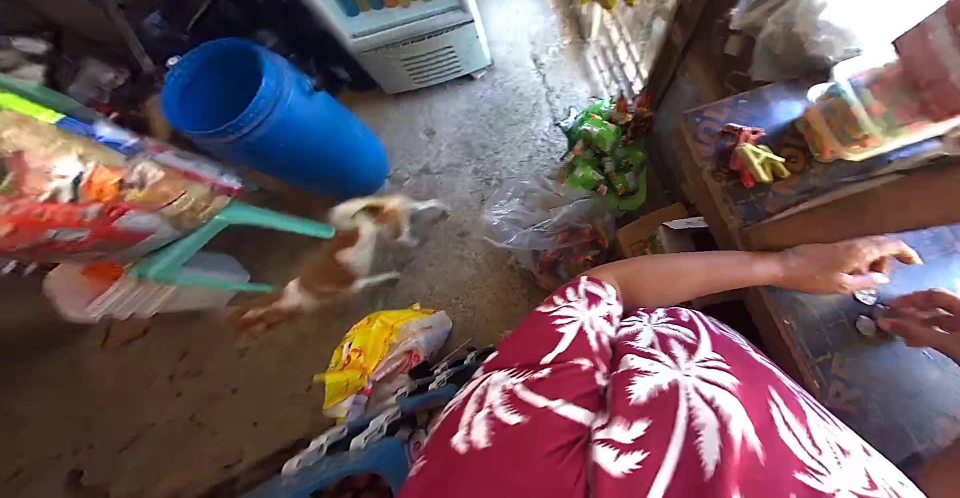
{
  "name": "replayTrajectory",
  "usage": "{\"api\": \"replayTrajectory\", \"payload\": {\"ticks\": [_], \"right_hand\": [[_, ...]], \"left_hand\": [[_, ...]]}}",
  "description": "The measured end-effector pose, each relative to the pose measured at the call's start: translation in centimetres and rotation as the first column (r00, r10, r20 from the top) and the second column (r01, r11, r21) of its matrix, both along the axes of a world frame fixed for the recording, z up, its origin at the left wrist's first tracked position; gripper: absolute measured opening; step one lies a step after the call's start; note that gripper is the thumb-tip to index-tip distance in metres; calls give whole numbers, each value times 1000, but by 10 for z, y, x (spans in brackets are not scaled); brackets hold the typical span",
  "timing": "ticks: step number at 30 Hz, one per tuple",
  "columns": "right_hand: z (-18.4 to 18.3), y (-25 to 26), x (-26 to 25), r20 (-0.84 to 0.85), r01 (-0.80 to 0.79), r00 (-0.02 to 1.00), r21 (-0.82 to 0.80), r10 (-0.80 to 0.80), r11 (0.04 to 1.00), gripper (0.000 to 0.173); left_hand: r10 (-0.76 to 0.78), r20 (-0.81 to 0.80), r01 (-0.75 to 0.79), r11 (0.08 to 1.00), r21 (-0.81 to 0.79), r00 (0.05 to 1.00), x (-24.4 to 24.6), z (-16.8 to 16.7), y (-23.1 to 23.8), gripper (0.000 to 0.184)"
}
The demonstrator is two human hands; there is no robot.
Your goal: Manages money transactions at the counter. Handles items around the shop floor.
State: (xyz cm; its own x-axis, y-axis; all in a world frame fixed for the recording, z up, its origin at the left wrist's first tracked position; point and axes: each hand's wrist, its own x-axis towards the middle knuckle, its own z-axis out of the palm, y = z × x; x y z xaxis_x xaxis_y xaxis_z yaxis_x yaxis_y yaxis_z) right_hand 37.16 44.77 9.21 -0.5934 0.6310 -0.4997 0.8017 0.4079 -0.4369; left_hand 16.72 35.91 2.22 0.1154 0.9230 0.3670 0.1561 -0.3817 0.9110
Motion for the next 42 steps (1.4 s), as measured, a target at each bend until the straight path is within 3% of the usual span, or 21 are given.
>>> {"api": "replayTrajectory", "payload": {"ticks": [6, 11, 17, 19, 27, 30, 32, 34, 36, 38, 40, 42], "right_hand": [[-17, 13, 4, 12, -30, 1000, 63, 29, 998, 17], [-5, 2, 3, -63, 71, 996, 58, -67, 996, 43], [-8, -10, -2, -95, -10, 995, 256, 35, 967, 21], [-15, -13, -6, -53, -23, 998, 326, 42, 945, 12], [-11, -24, -17, 135, -4, 989, 447, -63, 895, 10], [-21, -23, -6, -58, 106, 994, 474, -89, 874, 13], [-33, -21, 7, -359, 273, 923, 357, -139, 894, 16], [-35, -27, 13, -549, 437, 771, 83, -324, 896, 20], [-35, -37, 15, -637, 509, 552, -254, -538, 823, 25], [-35, -48, 13, -631, 490, 376, -486, -679, 724, 37], [-41, -58, 11, -656, 516, 270, -519, -705, 681, 40], [-56, -65, 10, -754, 604, 303, -321, -583, 729, 30]], "left_hand": [[-29, -49, 30, 999, 13, 998, 2, -1, 5, 38], [-23, -120, 19, 999, -32, 993, 1, -2, 8, 38], [-5, -158, -1, 999, -40, 987, 1, -6, 10, 36], [8, -158, -11, 1000, -17, 987, 1, -8, 10, 35], [30, -191, -26, 999, 20, 981, 0, -11, 11, 32], [29, -193, -24, 999, 24, 981, -1, -13, 11, 32], [27, -192, -23, 1000, 21, 981, 0, -14, 12, 32], [24, -192, -21, 1000, 20, 981, -1, -14, 11, 31], [24, -192, -19, 999, 28, 981, -1, -13, 11, 31], [25, -193, -18, 999, 35, 981, -1, -14, 10, 31], [22, -194, -15, 999, 38, 981, -1, -14, 10, 31], [17, -194, -11, 999, 35, 981, -1, -15, 9, 30]]}}
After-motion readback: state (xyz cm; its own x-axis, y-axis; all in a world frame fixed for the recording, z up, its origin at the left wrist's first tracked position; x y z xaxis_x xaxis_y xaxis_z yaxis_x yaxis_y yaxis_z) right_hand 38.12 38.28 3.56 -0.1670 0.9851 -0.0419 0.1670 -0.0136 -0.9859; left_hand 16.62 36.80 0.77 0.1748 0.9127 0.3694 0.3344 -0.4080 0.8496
